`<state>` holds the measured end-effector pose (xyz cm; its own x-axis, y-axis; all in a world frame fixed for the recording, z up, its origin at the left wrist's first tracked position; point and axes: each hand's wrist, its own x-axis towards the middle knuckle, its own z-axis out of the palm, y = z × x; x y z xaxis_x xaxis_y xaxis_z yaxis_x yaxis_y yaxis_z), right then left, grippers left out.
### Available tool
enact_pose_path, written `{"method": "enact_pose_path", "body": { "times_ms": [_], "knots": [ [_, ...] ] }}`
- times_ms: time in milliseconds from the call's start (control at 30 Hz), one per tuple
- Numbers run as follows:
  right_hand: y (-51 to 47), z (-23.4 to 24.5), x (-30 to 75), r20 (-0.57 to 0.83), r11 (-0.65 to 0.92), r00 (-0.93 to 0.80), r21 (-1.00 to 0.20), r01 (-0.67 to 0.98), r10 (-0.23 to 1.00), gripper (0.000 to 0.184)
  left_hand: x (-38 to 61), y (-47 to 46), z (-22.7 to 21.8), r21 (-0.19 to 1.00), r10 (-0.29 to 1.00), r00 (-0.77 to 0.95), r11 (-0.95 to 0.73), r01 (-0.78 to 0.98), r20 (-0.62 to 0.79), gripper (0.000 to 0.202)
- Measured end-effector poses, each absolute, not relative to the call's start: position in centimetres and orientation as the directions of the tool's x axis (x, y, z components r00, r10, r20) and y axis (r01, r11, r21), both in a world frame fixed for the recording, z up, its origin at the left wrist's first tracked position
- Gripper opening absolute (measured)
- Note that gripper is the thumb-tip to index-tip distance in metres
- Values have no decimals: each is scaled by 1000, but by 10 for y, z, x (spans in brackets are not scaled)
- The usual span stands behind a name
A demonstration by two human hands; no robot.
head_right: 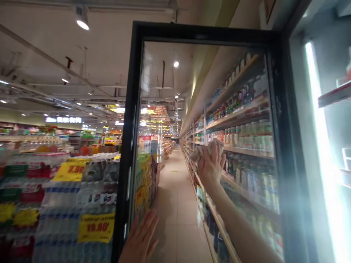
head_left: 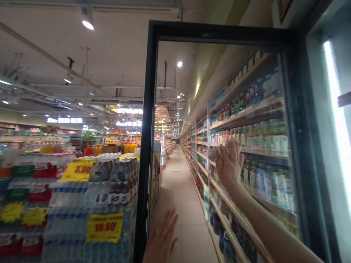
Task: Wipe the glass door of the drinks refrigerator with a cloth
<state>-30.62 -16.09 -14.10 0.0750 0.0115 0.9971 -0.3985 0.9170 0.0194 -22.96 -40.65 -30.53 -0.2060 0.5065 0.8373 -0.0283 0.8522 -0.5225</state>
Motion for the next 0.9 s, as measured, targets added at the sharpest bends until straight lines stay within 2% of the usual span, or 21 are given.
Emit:
{"method": "enact_pose_path", "body": {
  "times_ms": [33,67,133,167,200,267,367,400,433,467,533,600,667,733,767,800,833,900],
  "knots": [
    [-169,-139,-305,997,910,73,51,-411,-23,43,-228,-407,-305,-524,503,-226,850,-43,834,51],
    [-181,-140,-302,982,878,98,188,-439,-161,43,-227,-407,-304,-528,504,-236,848,-51,831,51],
    [-213,-148,-295,819,676,204,561,-478,-536,42,-225,-408,-303,-550,529,-218,834,-44,820,49],
    [-229,-148,-291,716,559,249,676,-481,-652,41,-225,-409,-301,-564,545,-211,825,-36,811,48],
    [-244,-143,-288,658,492,271,724,-483,-703,41,-225,-411,-301,-581,565,-204,813,-28,800,49],
    [-267,-117,-283,718,545,233,663,-513,-655,41,-225,-414,-301,-601,584,-205,799,-25,785,51],
    [-283,-70,-279,902,734,101,402,-547,-419,41,-224,-421,-310,-564,540,-252,825,-33,803,56],
    [-286,-63,-278,920,756,78,361,-545,-383,42,-224,-425,-315,-542,518,-251,840,-36,818,57],
    [-288,-63,-277,912,748,81,378,-546,-403,43,-224,-430,-320,-522,496,-255,852,-41,830,59],
    [-290,-69,-275,874,706,108,449,-547,-473,43,-224,-435,-325,-516,491,-250,856,-43,835,61],
    [-292,-89,-275,725,545,194,641,-541,-661,46,-223,-444,-328,-522,501,-225,852,-43,836,66],
    [-289,-100,-278,609,424,253,740,-522,-752,47,-217,-448,-319,-526,508,-216,849,-36,834,69],
    [-277,-91,-284,699,526,225,676,-516,-678,45,-209,-446,-298,-488,474,-185,873,-32,861,70],
    [-259,-69,-290,863,716,150,488,-499,-483,43,-203,-437,-269,-419,411,-136,907,-37,902,69],
    [-251,-58,-292,912,780,125,401,-481,-391,43,-202,-432,-253,-372,366,-108,927,-41,924,67],
    [-244,-50,-293,930,810,116,362,-462,-349,42,-203,-427,-236,-329,325,-78,943,-46,942,66],
    [-238,-44,-294,922,807,133,384,-448,-365,42,-206,-422,-220,-301,299,-51,952,-48,953,65],
    [-230,-38,-296,842,733,188,535,-420,-506,42,-217,-412,-192,-270,268,-36,961,-52,963,64]
  ]
}}
